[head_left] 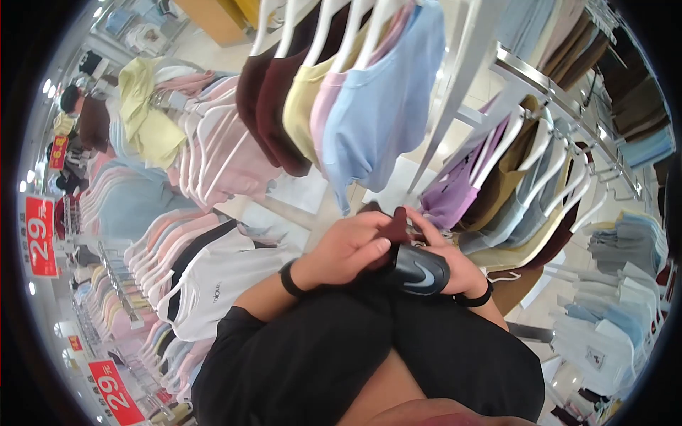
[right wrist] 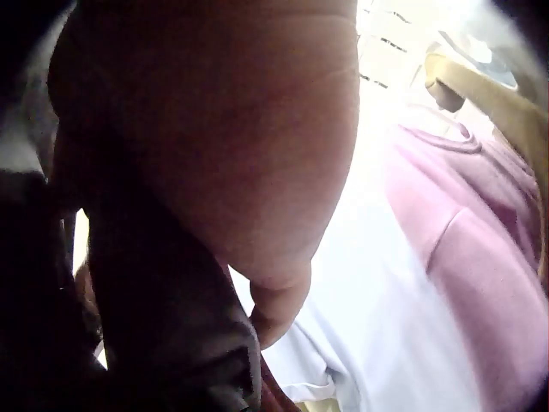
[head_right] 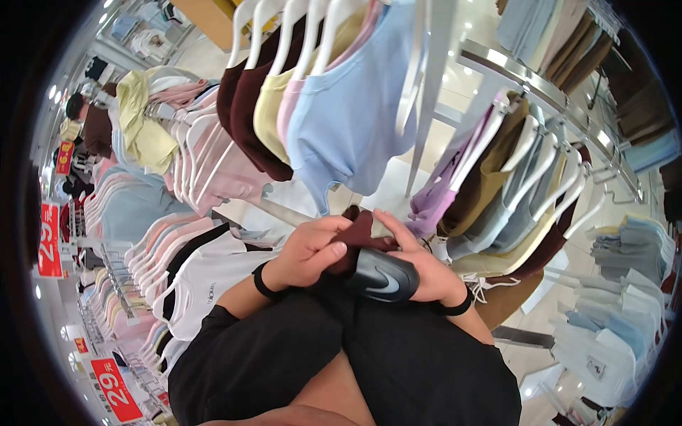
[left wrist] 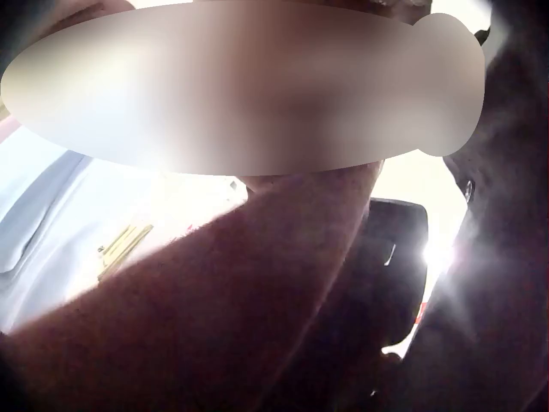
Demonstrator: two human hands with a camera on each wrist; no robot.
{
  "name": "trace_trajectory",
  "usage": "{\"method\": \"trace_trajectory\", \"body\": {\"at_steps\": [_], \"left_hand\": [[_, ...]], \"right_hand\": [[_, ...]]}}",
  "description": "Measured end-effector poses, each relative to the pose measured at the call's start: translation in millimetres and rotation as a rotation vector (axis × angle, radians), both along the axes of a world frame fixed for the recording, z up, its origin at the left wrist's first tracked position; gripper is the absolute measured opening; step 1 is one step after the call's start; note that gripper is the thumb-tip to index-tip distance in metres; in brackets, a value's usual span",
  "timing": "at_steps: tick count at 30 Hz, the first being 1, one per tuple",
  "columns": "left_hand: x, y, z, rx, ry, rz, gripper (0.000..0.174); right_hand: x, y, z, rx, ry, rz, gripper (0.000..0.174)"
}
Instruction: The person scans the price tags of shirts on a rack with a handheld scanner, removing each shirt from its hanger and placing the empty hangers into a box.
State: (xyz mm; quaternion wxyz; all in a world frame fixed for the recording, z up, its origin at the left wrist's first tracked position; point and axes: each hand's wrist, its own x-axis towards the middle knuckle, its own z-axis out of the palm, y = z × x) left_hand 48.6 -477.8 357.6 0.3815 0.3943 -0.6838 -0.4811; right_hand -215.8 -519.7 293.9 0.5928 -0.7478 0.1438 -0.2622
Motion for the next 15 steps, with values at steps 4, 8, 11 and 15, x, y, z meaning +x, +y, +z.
{"method": "trace_trajectory", "body": {"at_steps": [4, 8, 11, 15], "left_hand": [[15, 12, 19, -0.040, 0.111, -0.051, 0.022], [48, 23, -3, -0.083, 0.085, 0.054, 0.022], [61, 31, -34, -0.003, 0.290, 0.134, 0.045], [82, 48, -49, 0.226, 0.243, -0.157, 0.090]], "right_hand": [[25, 0, -8, 0.094, -0.005, 0.221, 0.054], [44, 4, 11, 0.082, 0.074, 0.209, 0.055], [54, 6, 15, -0.014, 0.067, 0.180, 0.050], [62, 25, 39, 0.291, -0.018, 0.136, 0.048]]}}
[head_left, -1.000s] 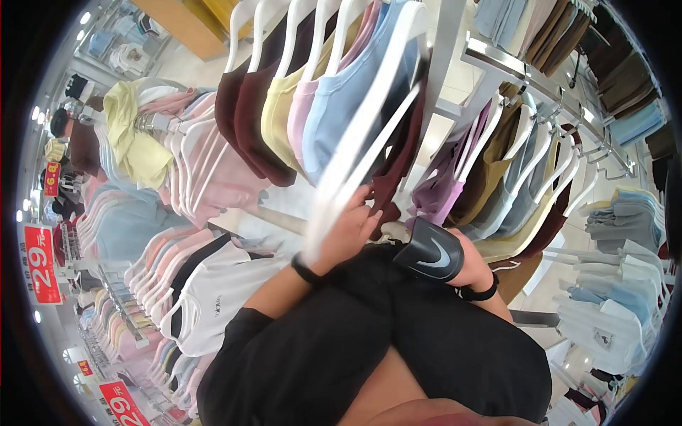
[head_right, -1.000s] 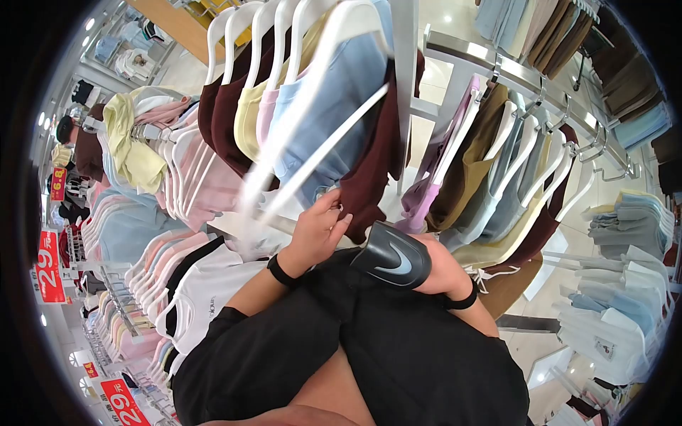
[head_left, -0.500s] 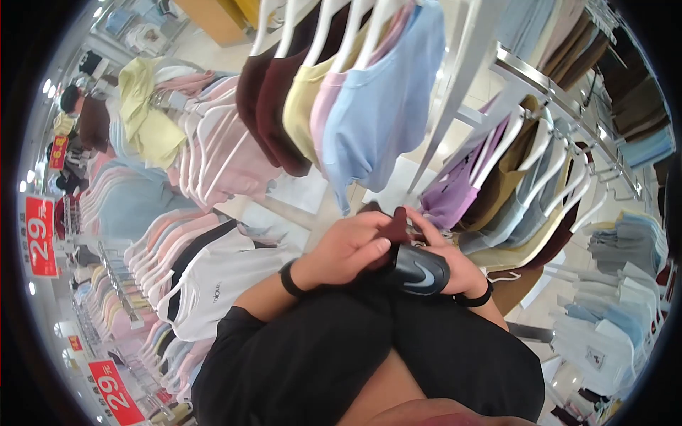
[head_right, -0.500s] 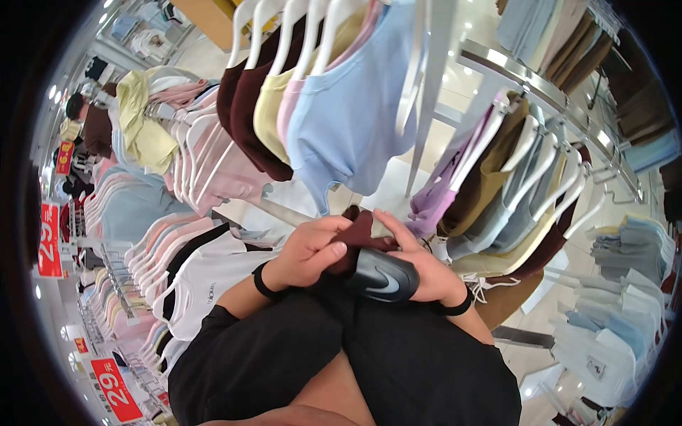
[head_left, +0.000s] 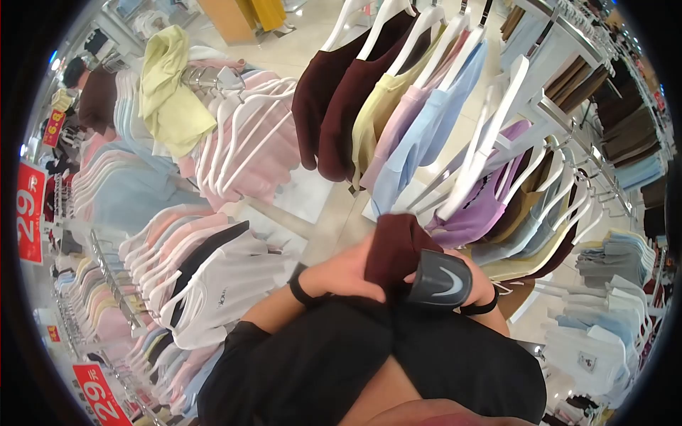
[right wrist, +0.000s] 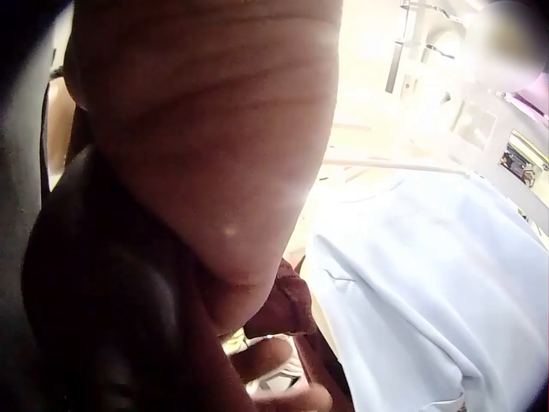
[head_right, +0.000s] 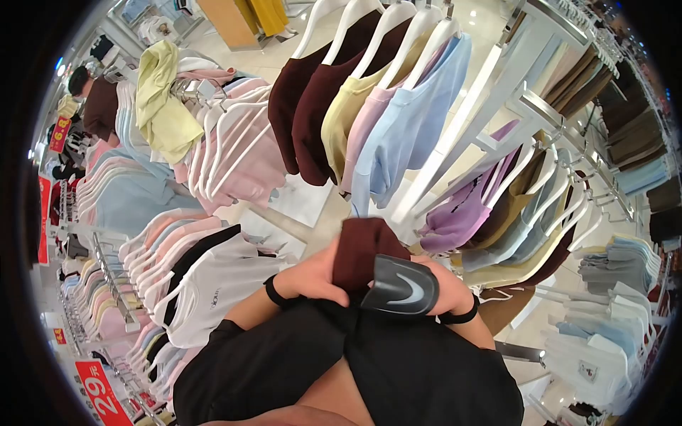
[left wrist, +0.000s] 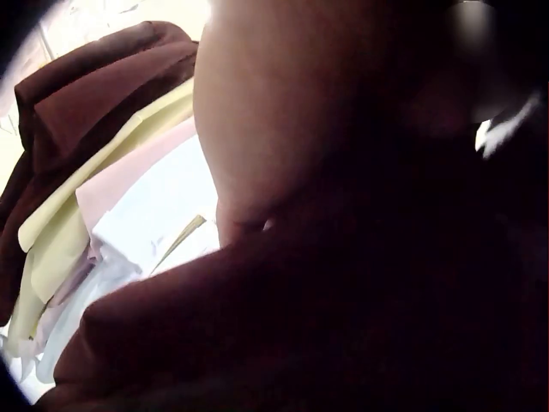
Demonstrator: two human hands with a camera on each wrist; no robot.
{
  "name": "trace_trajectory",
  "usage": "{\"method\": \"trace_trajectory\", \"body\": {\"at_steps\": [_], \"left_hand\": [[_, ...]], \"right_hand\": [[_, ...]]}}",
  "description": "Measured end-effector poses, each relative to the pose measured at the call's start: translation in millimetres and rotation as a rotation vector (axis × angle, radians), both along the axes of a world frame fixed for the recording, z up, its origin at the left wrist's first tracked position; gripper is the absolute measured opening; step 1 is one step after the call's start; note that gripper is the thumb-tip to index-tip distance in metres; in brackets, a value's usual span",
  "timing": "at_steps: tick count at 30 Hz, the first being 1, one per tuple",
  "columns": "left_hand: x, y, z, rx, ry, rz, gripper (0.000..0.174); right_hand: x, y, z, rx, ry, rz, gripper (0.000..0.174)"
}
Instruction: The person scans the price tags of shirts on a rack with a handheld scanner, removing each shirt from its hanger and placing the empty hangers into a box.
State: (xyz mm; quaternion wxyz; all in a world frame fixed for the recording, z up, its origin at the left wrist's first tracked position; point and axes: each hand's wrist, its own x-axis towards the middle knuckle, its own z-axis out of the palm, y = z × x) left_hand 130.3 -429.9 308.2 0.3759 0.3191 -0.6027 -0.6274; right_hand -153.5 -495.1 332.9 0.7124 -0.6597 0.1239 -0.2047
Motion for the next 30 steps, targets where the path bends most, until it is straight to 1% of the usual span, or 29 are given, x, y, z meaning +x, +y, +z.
{"method": "trace_trajectory", "body": {"at_steps": [1, 2, 3, 4, 5, 6, 8, 10, 11, 13, 14, 15, 16, 18, 19, 20, 22, 24, 25, 26, 27, 28, 30], "left_hand": [[-1, 0, 3, -0.042, -0.072, -0.078, 0.088], [-2, 2, -2, -0.195, -0.124, -0.147, 0.069], [-2, 5, -6, -0.183, -0.106, -0.186, 0.062], [-1, 8, -9, -0.171, -0.089, -0.228, 0.055], [1, 8, -10, -0.158, -0.075, -0.275, 0.048], [2, 8, -10, -0.212, -0.051, -0.263, 0.039], [7, 6, -11, -0.136, -0.074, -0.294, 0.045], [9, 3, -17, -0.071, -0.165, -0.378, 0.046], [9, 1, -25, -0.045, -0.243, -0.445, 0.044], [5, -5, -49, -0.153, -0.293, -0.541, 0.044], [3, -7, -62, -0.283, -0.262, -0.570, 0.046], [2, -9, -73, -0.412, -0.231, -0.595, 0.048], [3, -10, -59, -0.326, -0.191, -0.540, 0.047], [5, -9, -2, -0.158, -0.122, -0.420, 0.045], [3, -7, 19, -0.080, 0.001, -0.330, 0.044], [1, -4, 40, -0.002, 0.124, -0.235, 0.042], [-3, 2, 98, 0.154, 0.350, -0.099, 0.044], [-15, -18, 132, -0.231, 0.250, 0.228, 0.042], [-28, -47, 142, -0.685, 0.026, 0.511, 0.038], [-41, -75, 152, -1.135, -0.218, 0.789, 0.035], [-50, -78, 164, -1.349, -0.535, 0.980, 0.032], [-58, -81, 175, -1.538, -0.841, 1.226, 0.030], [-57, -88, 197, -1.333, -0.471, 0.990, 0.028]], "right_hand": [[7, 6, 17, 0.043, -0.010, -0.034, 0.043], [10, 11, 24, 0.036, -0.019, -0.039, 0.043], [12, 15, 29, 0.032, -0.029, -0.047, 0.043], [15, 12, 34, -0.156, -0.021, 0.011, 0.040], [15, 20, 34, -0.074, -0.045, -0.047, 0.040], [14, 31, 32, 0.007, -0.072, -0.107, 0.041], [-4, 56, 16, -0.019, -0.016, -0.231, 0.050], [-16, 82, 11, -0.042, 0.021, -0.406, 0.060], [-17, 91, 13, -0.051, -0.031, -0.493, 0.064], [-14, 109, 22, -0.082, -0.132, -0.669, 0.071], [-11, 113, 27, -0.105, -0.085, -0.758, 0.077], [-17, 114, 25, -0.111, -0.060, -0.805, 0.075], [-24, 115, 23, -0.113, -0.028, -0.835, 0.072], [-37, 113, 20, -0.104, 0.017, -0.856, 0.067], [-38, 109, 25, -0.035, -0.015, -0.845, 0.063], [-41, 105, 25, -0.017, -0.031, -0.798, 0.061], [-50, 96, 25, 0.012, -0.062, -0.690, 0.057], [-60, 86, 27, 0.024, -0.077, -0.568, 0.067], [-67, 83, 28, 0.030, -0.081, -0.507, 0.073], [-75, 83, 28, 0.028, -0.081, -0.488, 0.069], [-83, 82, 20, 0.002, -0.145, -0.463, 0.067], [-91, 81, 16, -0.007, -0.155, -0.460, 0.066], [-106, 81, 16, -0.004, -0.136, -0.475, 0.063]]}}
